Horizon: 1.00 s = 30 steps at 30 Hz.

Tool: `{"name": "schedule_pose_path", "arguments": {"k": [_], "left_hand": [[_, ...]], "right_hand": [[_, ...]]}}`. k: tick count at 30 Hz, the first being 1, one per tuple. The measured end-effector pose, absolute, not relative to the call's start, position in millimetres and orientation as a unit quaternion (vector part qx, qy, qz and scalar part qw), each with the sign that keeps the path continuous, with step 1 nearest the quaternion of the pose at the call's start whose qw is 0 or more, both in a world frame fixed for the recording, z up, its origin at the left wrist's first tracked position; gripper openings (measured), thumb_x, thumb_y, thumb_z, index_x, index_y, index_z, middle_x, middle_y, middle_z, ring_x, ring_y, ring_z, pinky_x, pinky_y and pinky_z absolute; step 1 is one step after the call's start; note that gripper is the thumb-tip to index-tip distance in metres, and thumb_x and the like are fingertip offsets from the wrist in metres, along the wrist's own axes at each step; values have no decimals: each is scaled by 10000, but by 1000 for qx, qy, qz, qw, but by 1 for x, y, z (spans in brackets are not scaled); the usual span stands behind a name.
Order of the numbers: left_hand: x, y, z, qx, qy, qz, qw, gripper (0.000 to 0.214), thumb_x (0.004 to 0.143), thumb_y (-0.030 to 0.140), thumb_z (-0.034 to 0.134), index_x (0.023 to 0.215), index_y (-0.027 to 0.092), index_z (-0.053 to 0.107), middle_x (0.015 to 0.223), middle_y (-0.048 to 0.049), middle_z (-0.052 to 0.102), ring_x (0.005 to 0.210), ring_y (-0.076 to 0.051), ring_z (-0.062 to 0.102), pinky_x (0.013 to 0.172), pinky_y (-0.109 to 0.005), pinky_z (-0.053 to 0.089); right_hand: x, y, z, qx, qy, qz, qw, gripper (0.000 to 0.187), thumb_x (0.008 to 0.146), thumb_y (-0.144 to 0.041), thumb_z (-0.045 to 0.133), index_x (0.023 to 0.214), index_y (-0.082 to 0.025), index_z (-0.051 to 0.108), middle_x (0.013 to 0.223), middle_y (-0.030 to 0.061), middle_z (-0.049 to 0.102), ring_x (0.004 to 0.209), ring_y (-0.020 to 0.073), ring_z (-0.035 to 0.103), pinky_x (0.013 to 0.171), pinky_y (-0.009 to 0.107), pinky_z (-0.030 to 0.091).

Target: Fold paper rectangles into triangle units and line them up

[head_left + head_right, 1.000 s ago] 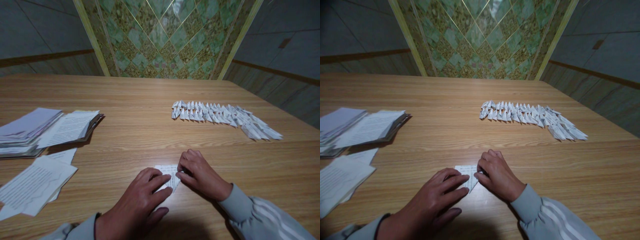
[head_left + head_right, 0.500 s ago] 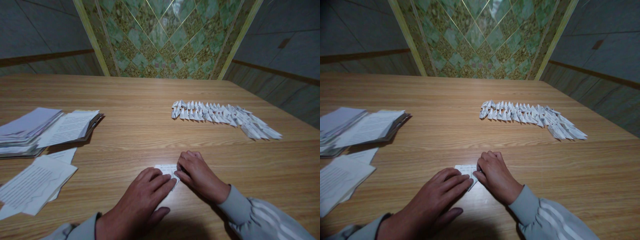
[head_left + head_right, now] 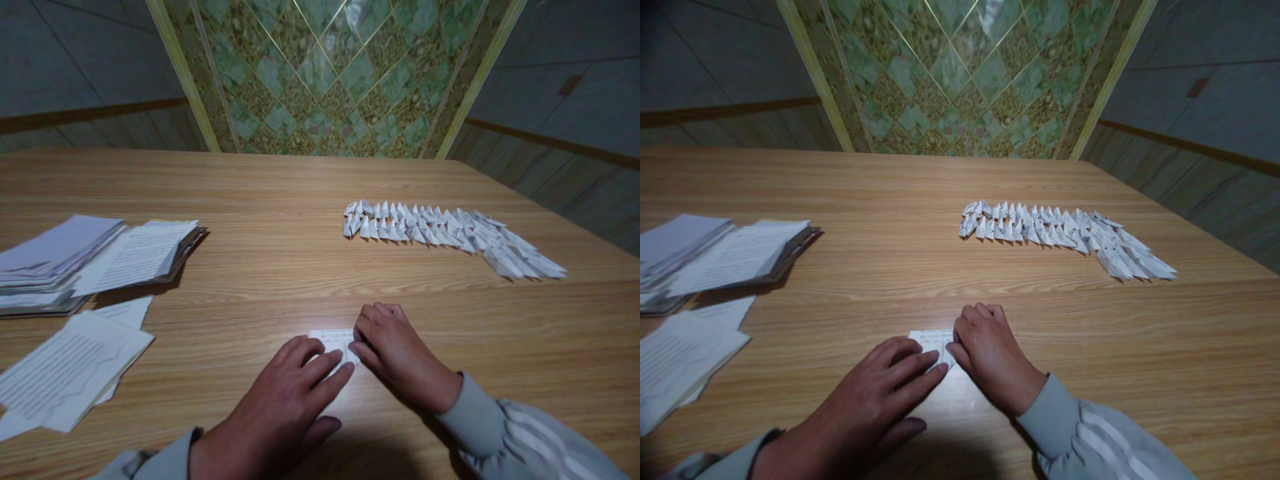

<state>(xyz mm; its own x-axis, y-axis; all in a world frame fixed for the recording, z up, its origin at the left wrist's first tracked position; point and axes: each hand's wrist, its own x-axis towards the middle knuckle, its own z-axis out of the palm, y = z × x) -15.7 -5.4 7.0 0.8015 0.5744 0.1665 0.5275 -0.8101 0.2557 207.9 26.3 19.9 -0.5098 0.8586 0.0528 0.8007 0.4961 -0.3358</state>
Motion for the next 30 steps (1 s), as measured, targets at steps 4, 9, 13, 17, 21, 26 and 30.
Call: {"name": "schedule_pose_path", "arguments": {"k": [4,9,13,17,21,26,30], "left_hand": [[-16,-7,5,943,298,114,94,610,814,248,705,1381,224,482,1312,-90,614,1101,-328,514,930,-536,445],[-17,-7,4,944,298,113,82,589,833,274,694,1382,241,482,1325,-77,606,1124,-320,511,962,-532,423],[-16,-7,6,947,296,105,74,579,840,271,685,1382,236,482,1375,-76,578,1124,-314,513,972,-530,413],[-16,-7,6,950,289,100,64,629,825,242,697,1406,212,457,1468,-57,514,1132,-319,500,964,-525,419],[-16,-7,4,950,290,97,62,662,803,243,724,1407,208,456,1453,-58,536,1128,-329,508,940,-526,433],[-18,-5,1,952,287,87,62,734,781,324,772,1426,232,433,1481,-56,508,1146,-339,510,951,-537,428],[-19,-6,2,954,285,73,64,780,759,388,794,1429,232,427,1493,-63,493,1153,-352,508,950,-559,430]], "right_hand": [[207,25,20,-486,-858,130,106,112,902,-236,674,839,-179,600,904,19,606,899,205,514,796,338,310],[207,25,19,-488,-859,118,100,114,897,-243,681,845,-176,604,909,23,608,899,208,516,804,344,318],[207,26,17,-486,-862,104,96,119,898,-243,679,838,-178,598,914,24,609,898,210,518,813,350,325],[206,23,16,-483,-867,80,96,121,905,-253,667,848,-188,582,906,25,598,893,217,511,816,359,333],[206,20,15,-485,-867,40,102,115,899,-262,662,923,-191,575,941,44,583,918,240,500,850,385,344],[209,20,12,-493,-863,7,109,111,912,-229,620,1012,-205,578,1004,59,582,992,259,503,988,460,302],[213,20,10,-498,-858,7,126,152,912,-176,595,1060,-204,572,1072,67,587,1057,255,505,1041,466,273]]}}
